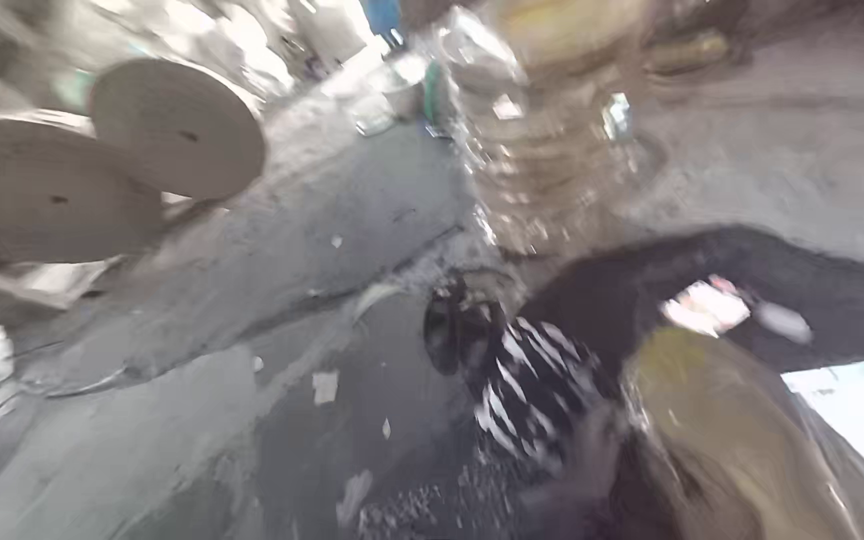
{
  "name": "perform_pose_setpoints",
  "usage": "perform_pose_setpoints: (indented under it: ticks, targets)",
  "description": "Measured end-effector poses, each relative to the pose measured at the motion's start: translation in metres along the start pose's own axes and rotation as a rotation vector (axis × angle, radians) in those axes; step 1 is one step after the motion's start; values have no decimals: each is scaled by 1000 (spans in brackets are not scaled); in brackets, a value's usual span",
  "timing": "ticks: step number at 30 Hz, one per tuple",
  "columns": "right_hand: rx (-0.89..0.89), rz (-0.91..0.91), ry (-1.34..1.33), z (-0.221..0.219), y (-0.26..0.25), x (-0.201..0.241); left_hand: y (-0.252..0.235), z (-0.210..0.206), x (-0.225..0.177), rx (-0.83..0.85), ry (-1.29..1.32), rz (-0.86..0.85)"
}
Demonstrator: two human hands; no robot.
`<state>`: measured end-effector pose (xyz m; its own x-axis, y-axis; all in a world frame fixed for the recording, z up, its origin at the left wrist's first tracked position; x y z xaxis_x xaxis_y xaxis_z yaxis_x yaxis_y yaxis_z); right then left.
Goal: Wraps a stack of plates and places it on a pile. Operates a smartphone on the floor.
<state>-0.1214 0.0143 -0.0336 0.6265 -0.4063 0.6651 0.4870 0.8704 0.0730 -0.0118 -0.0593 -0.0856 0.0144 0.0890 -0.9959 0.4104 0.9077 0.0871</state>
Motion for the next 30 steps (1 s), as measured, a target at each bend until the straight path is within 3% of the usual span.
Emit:
perform_pose_setpoints:
  ticks: [3,10,13,20,24,30]
  targets:
    - [-64,30,-37,5,6,-8,1,-5,-1,-7,-19,-8]
    - [-90,28,-34,10,2,-6,-8,-1,-14,-205,-93,-239]
    - [-119,12,-26,9,-1,-4,-2,-4,-17,-180,-109,-290]
    - [-107,-1,-25,3,-3,-3,-2,-10,-13,-254,-19,-218]
    - [-121,-30,-25,5,-6,-5,-4,-14,-15,-176,24,-83]
    - [-121,-15,-33,11,-1,-10,-4,-20,-19,112,-29,52]
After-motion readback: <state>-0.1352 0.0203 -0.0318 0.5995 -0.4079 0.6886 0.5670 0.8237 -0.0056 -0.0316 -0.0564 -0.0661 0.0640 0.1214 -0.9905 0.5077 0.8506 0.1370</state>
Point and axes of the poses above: each hand's wrist, its own y-axis away from the middle knuckle, its own z-axis out of the back of the hand, x = y × z, the point moved 7 cm from there along -y, towards the middle knuckle, and after that the axes turned 10 degrees about y, right-handed, at the moved point
